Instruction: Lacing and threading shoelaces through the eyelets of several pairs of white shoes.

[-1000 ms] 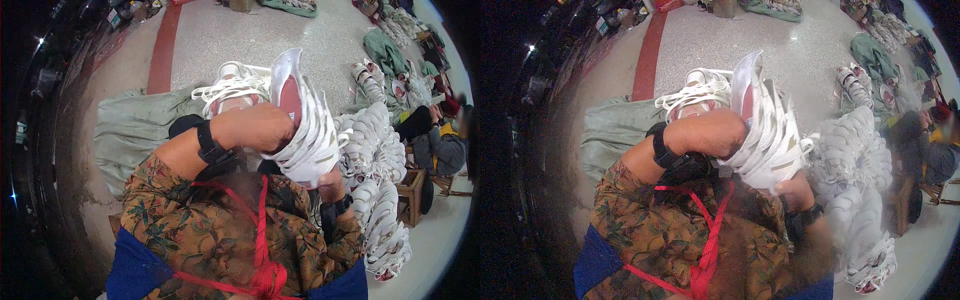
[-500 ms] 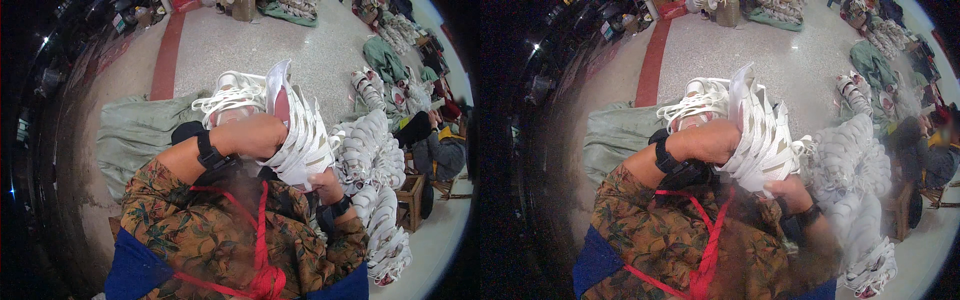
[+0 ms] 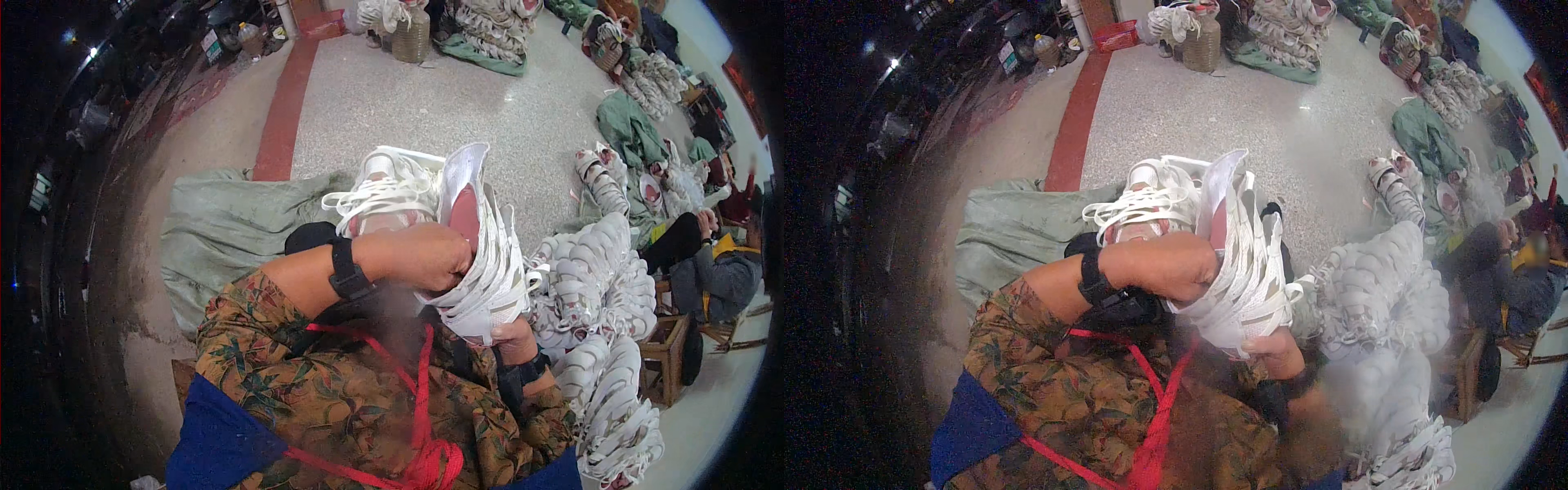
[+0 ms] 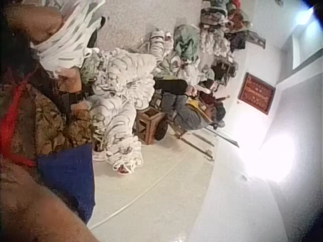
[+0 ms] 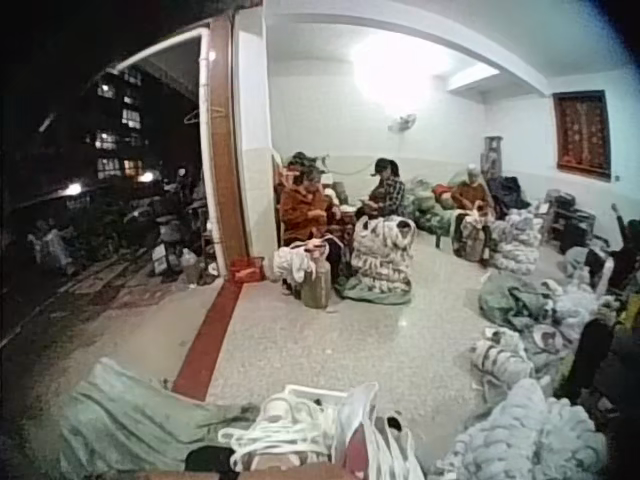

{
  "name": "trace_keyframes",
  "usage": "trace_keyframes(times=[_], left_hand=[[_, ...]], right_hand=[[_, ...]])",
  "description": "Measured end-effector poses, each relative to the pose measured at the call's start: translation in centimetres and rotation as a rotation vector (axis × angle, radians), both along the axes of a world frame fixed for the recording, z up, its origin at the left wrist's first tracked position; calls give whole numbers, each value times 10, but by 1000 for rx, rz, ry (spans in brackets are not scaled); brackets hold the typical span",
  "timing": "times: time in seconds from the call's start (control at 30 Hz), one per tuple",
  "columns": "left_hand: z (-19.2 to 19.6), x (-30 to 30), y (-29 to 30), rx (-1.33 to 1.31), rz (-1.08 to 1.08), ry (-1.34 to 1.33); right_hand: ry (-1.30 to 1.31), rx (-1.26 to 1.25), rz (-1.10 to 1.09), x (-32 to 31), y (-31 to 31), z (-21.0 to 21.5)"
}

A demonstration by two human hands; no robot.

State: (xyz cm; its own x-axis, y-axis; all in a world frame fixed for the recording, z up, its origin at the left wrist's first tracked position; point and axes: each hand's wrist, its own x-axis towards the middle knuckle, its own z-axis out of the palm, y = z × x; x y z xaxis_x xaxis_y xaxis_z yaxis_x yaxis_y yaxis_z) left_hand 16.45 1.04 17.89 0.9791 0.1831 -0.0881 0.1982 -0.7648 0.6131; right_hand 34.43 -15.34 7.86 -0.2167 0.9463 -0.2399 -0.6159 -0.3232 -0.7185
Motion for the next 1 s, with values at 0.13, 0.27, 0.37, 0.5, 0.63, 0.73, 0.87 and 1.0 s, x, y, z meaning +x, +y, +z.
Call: trace_keyframes(times=[0.13, 0.27, 0.37, 0.5, 0.63, 0.73, 0.87, 1.0], left_hand=[[-8, 6, -9, 90, 129, 69], [-9, 4, -12, 56, 129, -32], [-4, 0, -11, -22, 137, -88], [-11, 5, -8, -44, 152, -39], [-25, 6, -14, -3, 215, -118], [-33, 1, -5, -23, 232, -263], [-28, 7, 2, -192, 251, -484], [-19, 3, 1, -608, 482, -388]], right_hand=[[-30, -51, -31, 0, -2, 3], [49, -67, 89, 9, -4, -17], [32, -69, 96, 10, -2, -13], [-2, -94, 90, 10, 6, 5], [-88, -79, 120, 22, 8, -4], [-88, -115, 73, 23, 9, -18], [396, -48, 8, 36, 4, -50], [257, 97, -16, 35, -1, -51]])
